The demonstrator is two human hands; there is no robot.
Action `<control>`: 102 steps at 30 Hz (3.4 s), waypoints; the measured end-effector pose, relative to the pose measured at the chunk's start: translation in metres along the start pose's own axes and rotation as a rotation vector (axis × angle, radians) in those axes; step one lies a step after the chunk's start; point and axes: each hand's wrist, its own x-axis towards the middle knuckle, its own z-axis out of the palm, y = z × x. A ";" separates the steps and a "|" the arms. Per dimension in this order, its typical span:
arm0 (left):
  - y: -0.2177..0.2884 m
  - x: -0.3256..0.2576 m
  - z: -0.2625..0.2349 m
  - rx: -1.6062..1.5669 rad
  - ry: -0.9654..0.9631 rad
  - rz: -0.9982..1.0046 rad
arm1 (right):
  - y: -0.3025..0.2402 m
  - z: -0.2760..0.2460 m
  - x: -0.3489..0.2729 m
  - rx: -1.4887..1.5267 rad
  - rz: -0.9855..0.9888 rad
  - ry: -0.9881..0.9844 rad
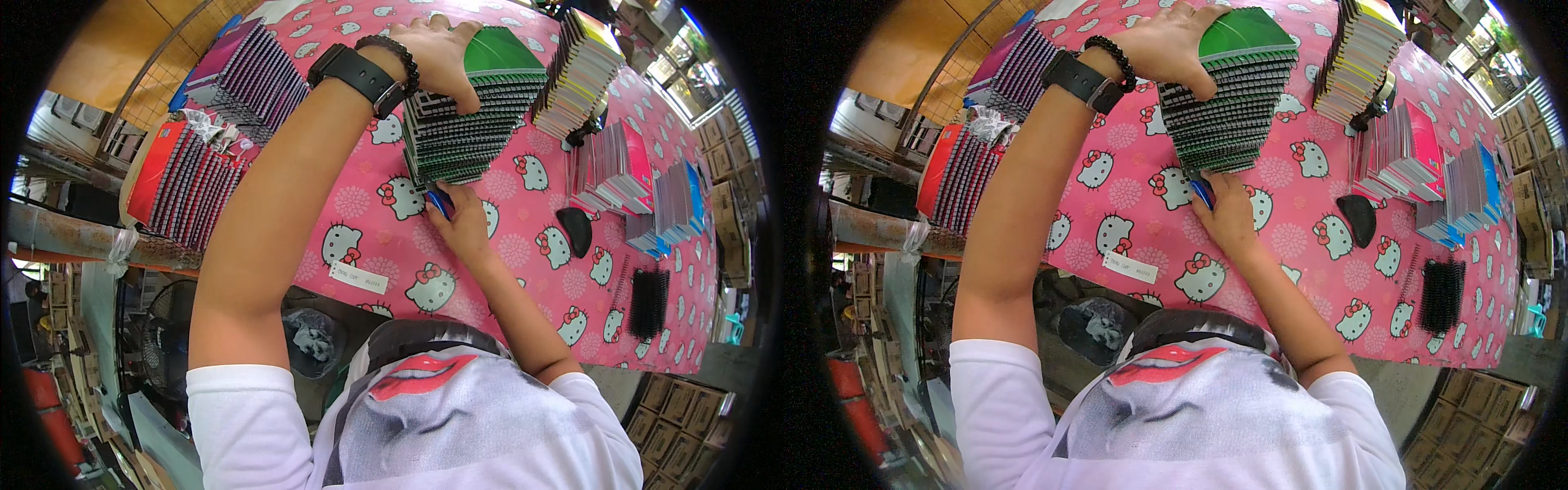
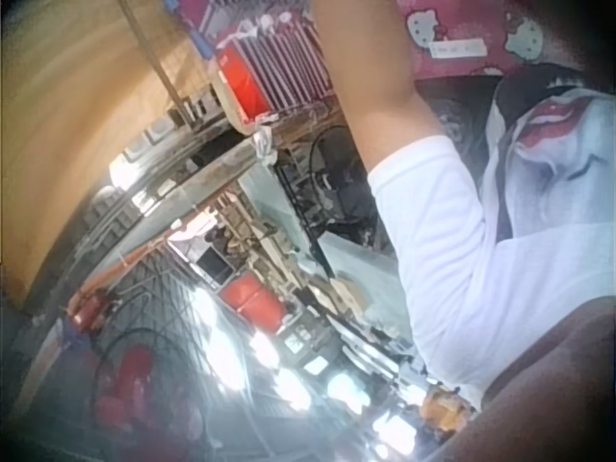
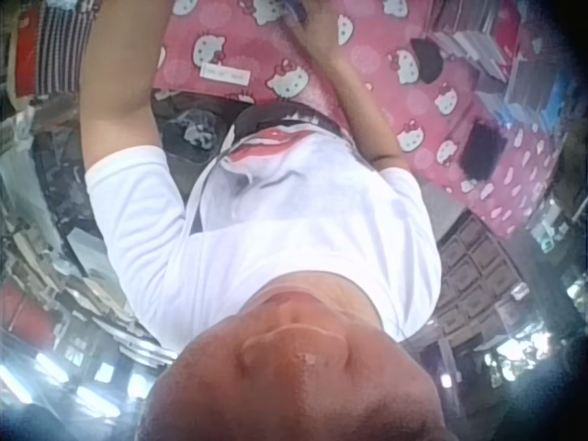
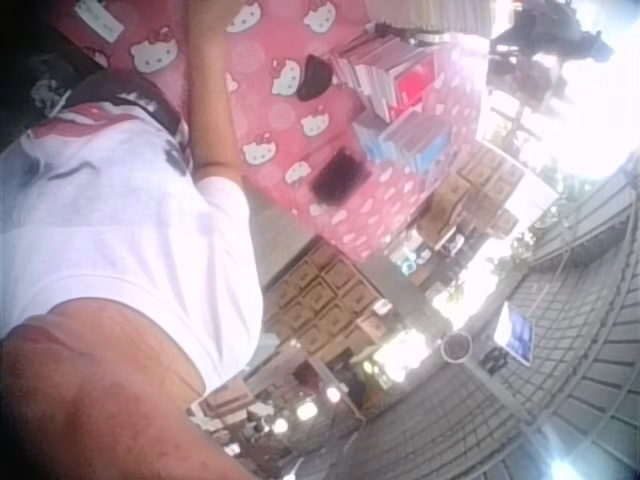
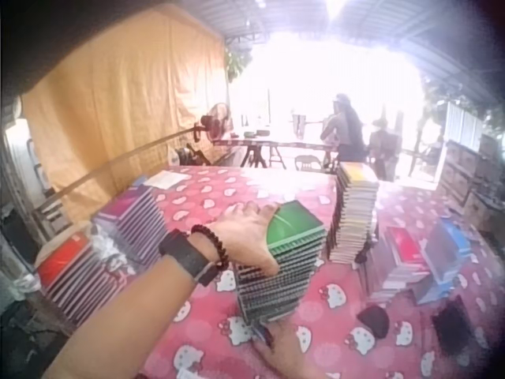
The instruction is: The person uses blue wire cutters to trim excess metal coil from the ends of spiral-bound notebooks, handling stacks of green, yellow, and red notebooks.
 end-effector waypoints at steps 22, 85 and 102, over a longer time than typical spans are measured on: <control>-0.003 0.000 -0.001 -0.021 -0.012 -0.008 | -0.008 0.001 0.003 -0.271 -0.052 0.018; 0.000 0.001 -0.003 -0.031 -0.021 -0.030 | 0.012 -0.001 -0.007 -0.269 -0.049 -0.069; -0.001 -0.001 0.001 -0.032 -0.001 -0.014 | 0.030 -0.010 0.008 0.764 0.742 -0.390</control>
